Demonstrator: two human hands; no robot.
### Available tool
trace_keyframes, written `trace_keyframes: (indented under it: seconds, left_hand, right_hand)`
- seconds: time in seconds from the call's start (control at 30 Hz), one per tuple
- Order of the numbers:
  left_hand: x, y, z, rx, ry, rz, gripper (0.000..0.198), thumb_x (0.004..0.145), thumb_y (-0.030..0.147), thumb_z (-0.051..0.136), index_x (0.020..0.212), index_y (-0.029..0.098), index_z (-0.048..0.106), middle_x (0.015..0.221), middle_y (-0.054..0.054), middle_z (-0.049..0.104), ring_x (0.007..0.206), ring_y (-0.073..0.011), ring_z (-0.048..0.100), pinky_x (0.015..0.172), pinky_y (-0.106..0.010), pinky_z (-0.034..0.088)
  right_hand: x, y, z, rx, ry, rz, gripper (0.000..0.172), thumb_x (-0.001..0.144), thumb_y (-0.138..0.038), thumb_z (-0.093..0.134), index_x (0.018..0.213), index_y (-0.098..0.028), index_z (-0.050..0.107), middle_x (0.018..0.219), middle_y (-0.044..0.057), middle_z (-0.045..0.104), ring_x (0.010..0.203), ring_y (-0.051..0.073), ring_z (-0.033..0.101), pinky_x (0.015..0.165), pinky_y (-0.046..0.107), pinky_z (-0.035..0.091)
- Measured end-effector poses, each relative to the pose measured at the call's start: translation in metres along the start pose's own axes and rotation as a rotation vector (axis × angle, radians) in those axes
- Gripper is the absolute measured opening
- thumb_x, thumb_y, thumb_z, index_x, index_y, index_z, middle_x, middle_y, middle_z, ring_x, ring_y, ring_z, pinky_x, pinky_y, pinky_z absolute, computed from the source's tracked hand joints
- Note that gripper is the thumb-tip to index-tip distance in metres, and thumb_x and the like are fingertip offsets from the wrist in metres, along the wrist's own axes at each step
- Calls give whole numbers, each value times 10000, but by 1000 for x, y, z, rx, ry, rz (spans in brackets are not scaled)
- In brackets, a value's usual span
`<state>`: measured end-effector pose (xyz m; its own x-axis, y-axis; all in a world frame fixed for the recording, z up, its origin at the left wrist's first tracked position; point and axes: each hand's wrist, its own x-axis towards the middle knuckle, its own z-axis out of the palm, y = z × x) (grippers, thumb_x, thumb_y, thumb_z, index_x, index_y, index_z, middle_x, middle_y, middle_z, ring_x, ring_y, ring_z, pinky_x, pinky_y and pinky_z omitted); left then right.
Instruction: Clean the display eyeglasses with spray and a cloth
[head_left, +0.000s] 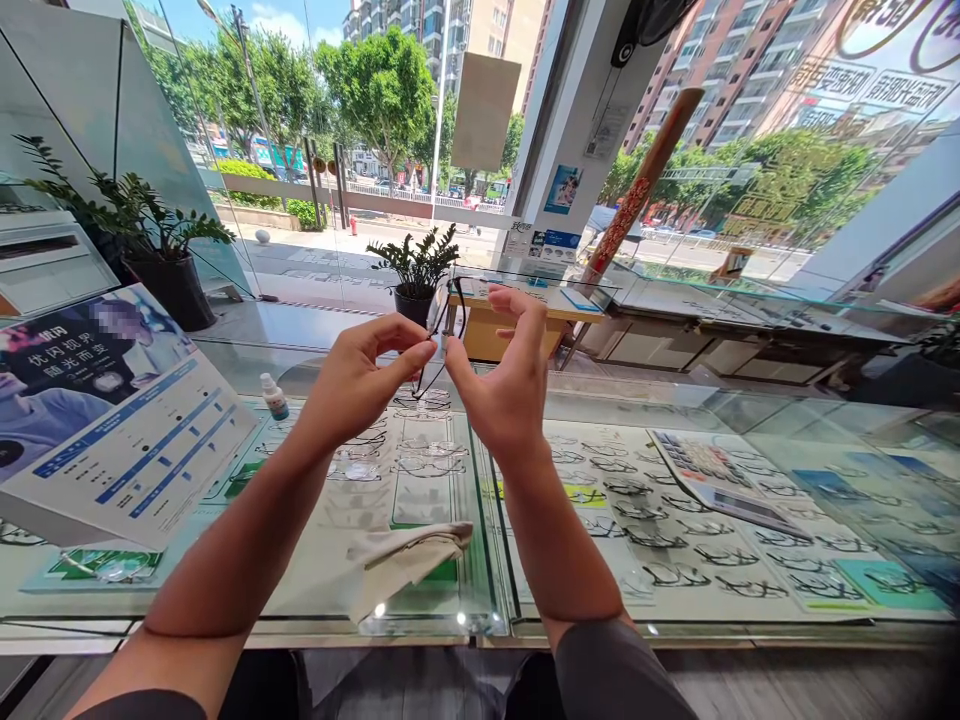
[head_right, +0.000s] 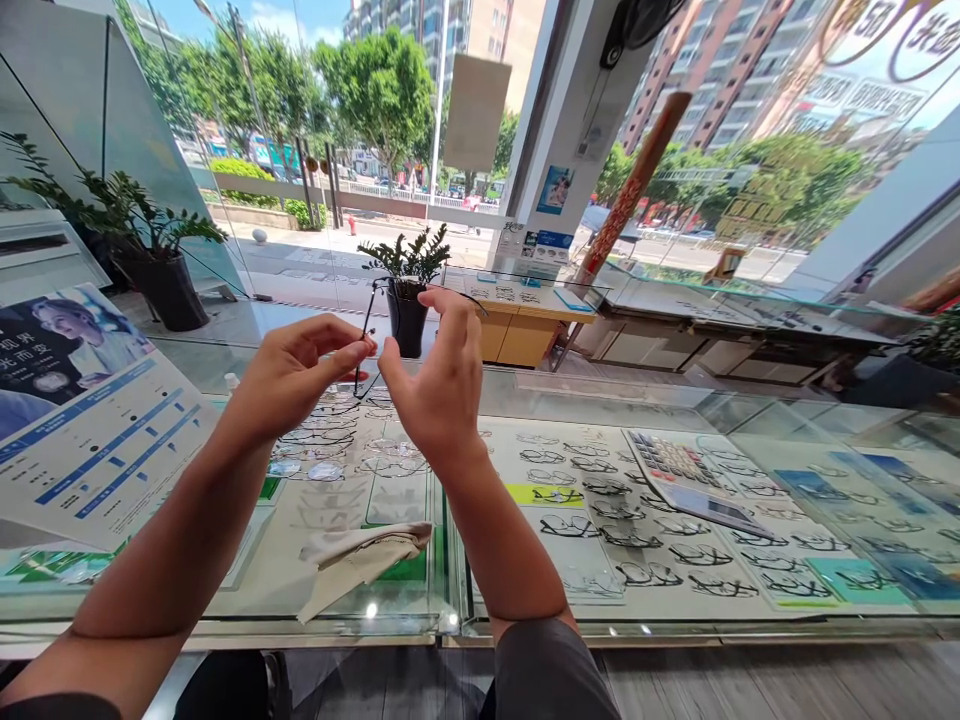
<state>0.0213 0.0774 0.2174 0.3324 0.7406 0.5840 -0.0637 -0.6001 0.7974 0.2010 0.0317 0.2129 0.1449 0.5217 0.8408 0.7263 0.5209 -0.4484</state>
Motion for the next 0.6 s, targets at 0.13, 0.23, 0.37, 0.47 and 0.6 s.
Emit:
trace_keyframes:
  seconds: [0.13,0.23,0.37,0.47,0.6]
  left_hand:
    - [0,0,1,1,11,-1,348,910,553,901,917,222,795,904,-57,785,823,-179,733,709,-287,661]
    - [0,-1,0,9,18,1,364,901,568,908,913,223,794,912,-63,794,823,-185,742,716,-299,665]
    - [1,2,-1,-2,75,14,403,887,597,917,913,218,782,930,-70,799,833,-191,751,745,-318,680]
    - [1,6,-1,-38,151,21,448,873,629,921,908,212,759,954,-72,796,880,-199,755,762,-323,695]
    - [-1,9,-1,-69,221,13,455,879,639,915,957,223,748,1005,-68,798,1000,-219,763,794,-322,713]
  right_hand:
    - [1,0,0,-24,7,-12,737,986,-183,632,1669,-320,391,1578,184,572,1511,430,523,1230,699,485]
    - [2,1,-2,-100,-10,-57,801,938,-108,582,1684,-316,379,1567,177,571,1531,426,504,1253,706,470]
    - [4,1,-5,-120,-49,-98,851,850,-21,530,1647,-307,447,1559,156,569,1558,427,481,1309,741,394]
    - [5,4,-5,-131,-94,-113,818,812,5,510,1570,-302,526,1509,140,602,1537,420,499,1306,748,377]
    - [3,10,-4,-158,-195,-106,709,809,2,513,1450,-282,614,1482,128,631,1459,400,557,1250,680,433]
